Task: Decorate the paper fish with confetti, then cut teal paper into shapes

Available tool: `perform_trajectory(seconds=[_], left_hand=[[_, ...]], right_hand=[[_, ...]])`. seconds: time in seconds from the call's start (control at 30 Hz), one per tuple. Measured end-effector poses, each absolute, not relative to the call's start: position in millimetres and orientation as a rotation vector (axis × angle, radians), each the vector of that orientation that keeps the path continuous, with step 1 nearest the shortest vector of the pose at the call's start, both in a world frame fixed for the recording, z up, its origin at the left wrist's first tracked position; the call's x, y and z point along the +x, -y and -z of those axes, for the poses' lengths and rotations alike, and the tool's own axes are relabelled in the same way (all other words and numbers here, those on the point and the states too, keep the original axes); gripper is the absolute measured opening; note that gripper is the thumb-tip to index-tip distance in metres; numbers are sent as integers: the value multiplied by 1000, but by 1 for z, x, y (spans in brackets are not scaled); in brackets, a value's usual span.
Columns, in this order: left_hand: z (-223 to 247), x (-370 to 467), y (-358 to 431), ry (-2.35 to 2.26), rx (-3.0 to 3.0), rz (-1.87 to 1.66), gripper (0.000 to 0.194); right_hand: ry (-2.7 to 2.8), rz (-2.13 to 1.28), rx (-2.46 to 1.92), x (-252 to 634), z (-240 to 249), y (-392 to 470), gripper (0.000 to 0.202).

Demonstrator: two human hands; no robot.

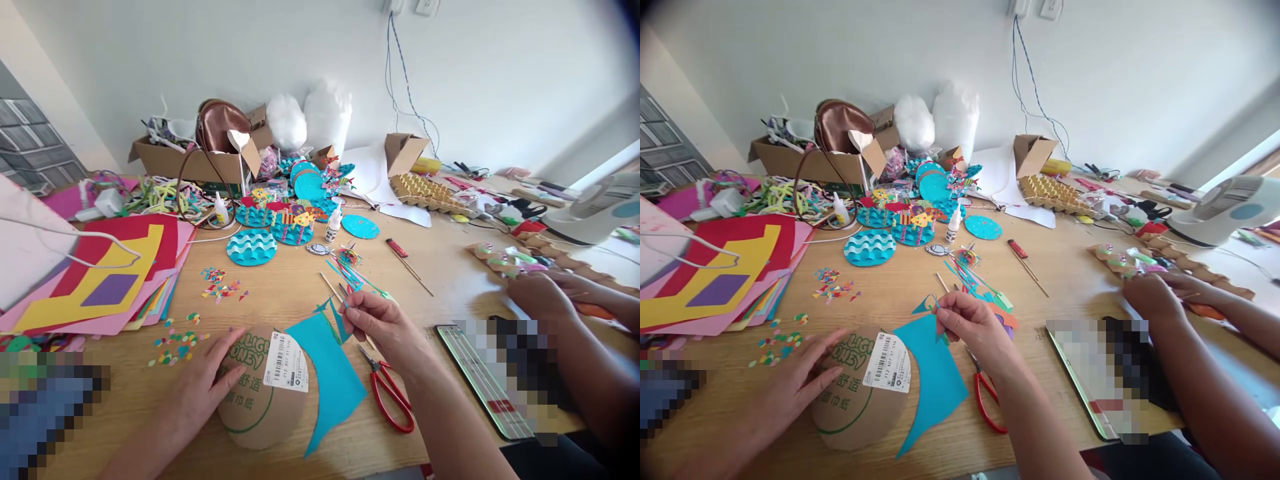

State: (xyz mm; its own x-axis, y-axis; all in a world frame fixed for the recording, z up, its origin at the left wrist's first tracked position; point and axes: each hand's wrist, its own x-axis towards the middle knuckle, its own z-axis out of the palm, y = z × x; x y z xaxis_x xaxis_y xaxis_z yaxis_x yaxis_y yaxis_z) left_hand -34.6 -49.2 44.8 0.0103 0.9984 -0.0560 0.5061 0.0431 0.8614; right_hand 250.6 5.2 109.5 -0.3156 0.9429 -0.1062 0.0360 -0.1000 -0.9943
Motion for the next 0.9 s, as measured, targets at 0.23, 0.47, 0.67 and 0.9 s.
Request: perform_trajectory(seconds=[0.23,0.47,0.67,0.9], left_hand=[[-94,1,41,-1451,1805,-889,33],[-100,33,17,-1180,1850,-849,10],[-88,27,13,-1135,1775,-851,19],[-82,24,13,-1134,1541,-849,20]], right_hand=[[1652,-1706,-1106,233,-115,-4,25],[1899,-1686,-1124,211,-121,-2,19],[2062,-1484,-1165,219,-112,6,25],[2240,-847,-1301,219,-113,14,22]])
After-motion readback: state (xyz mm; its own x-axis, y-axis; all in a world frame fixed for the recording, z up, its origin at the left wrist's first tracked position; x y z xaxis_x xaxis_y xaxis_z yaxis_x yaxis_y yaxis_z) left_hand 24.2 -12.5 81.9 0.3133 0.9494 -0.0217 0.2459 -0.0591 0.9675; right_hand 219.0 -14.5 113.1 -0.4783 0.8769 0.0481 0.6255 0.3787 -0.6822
